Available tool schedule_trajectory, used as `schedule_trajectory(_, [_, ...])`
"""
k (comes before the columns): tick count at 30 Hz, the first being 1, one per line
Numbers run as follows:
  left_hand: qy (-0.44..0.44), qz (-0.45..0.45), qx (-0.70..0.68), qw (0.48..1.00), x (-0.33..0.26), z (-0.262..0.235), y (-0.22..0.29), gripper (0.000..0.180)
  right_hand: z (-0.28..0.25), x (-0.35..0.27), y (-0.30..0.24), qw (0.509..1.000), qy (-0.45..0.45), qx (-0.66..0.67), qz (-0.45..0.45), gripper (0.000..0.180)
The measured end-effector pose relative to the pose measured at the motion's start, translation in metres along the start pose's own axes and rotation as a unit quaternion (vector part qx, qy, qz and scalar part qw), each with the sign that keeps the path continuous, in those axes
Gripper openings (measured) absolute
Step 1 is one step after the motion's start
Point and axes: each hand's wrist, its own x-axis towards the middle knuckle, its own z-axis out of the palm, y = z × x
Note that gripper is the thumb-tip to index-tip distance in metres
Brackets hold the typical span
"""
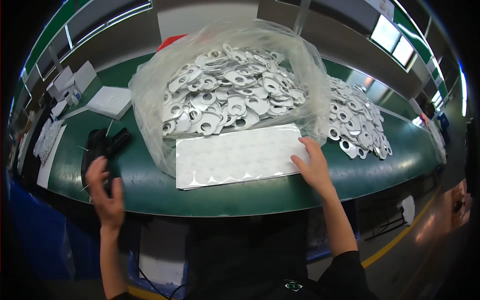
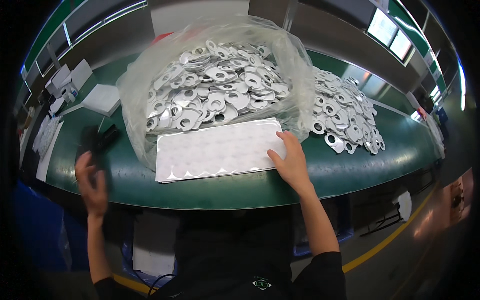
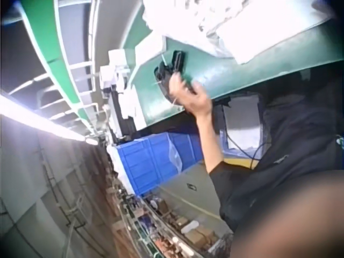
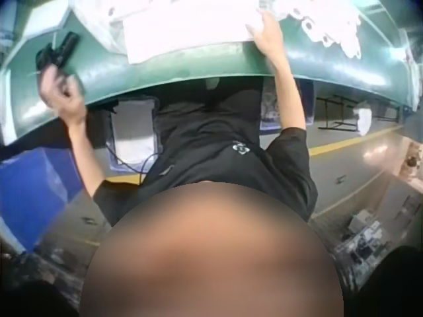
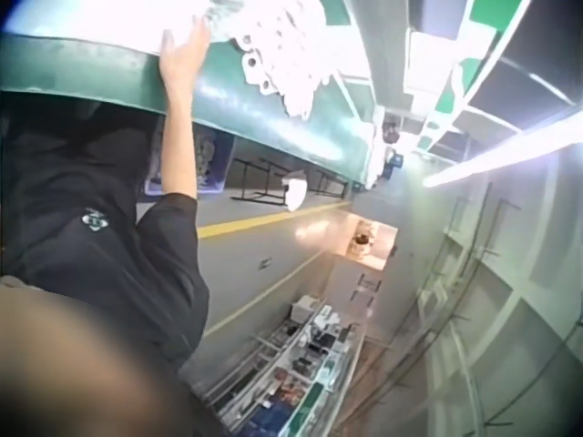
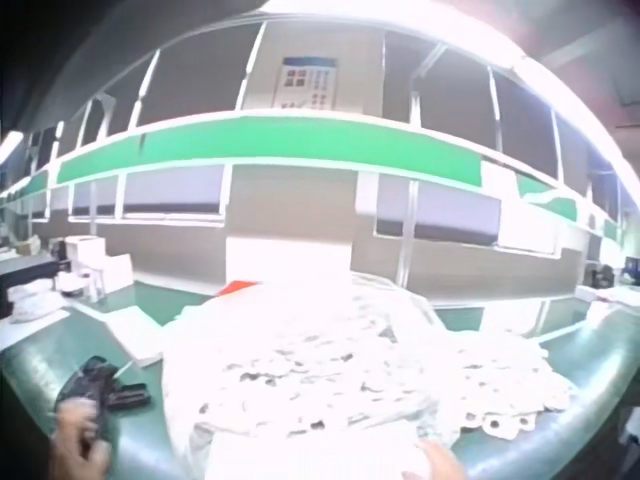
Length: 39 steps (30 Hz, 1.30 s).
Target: The recorder is peeling circular adhesive labels from a sheet and applying them to metal components for lighting fixtures at a workbench.
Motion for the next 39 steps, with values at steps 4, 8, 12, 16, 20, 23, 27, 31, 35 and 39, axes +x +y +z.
schedule_trajectory(4, [-0.107, 0.085, -0.069, 0.988, 0.031, 0.068, 0.054, 0.048, -0.015, 0.014, -0.001, 0.998, -0.032, 0.012, 0.051, 0.048])
schedule_trajectory(8, [-0.136, 0.027, -0.087, 0.986, 0.051, 0.148, 0.070, 0.052, -0.026, 0.037, -0.007, 0.981, -0.128, 0.073, 0.125, 0.046])
schedule_trajectory(12, [-0.139, 0.020, -0.011, 0.990, 0.064, 0.201, 0.078, 0.061, -0.029, 0.052, -0.004, 0.970, -0.204, 0.068, 0.114, 0.040])
schedule_trajectory(16, [-0.239, -0.037, 0.059, 0.968, 0.070, 0.220, 0.076, 0.043, -0.027, 0.078, 0.011, 0.977, -0.205, 0.035, 0.055, 0.026])
schedule_trajectory(20, [-0.227, -0.009, 0.022, 0.974, 0.077, 0.220, 0.067, 0.028, -0.023, 0.113, 0.017, 0.967, -0.251, 0.036, -0.010, 0.017])
schedule_trajectory(23, [-0.213, -0.017, -0.022, 0.977, 0.081, 0.215, 0.064, 0.020, -0.012, 0.123, 0.021, 0.948, -0.312, 0.046, -0.053, 0.016])
schedule_trajectory(27, [-0.140, -0.030, -0.067, 0.987, 0.093, 0.212, 0.068, 0.015, -0.001, 0.119, 0.020, 0.944, -0.323, -0.014, -0.071, 0.017])
schedule_trajectory(31, [-0.160, -0.247, -0.379, 0.877, 0.116, 0.210, 0.100, 0.019, -0.001, 0.117, 0.015, 0.947, -0.311, -0.042, -0.064, 0.019])
schedule_trajectory(35, [-0.264, -0.374, -0.671, 0.583, 0.106, 0.230, 0.152, 0.029, 0.007, 0.119, 0.023, 0.946, -0.319, -0.026, -0.053, 0.023])
schedule_trajectory(39, [-0.326, -0.413, -0.765, 0.372, 0.095, 0.253, 0.184, 0.043, 0.013, 0.120, 0.026, 0.944, -0.325, -0.021, -0.043, 0.022])
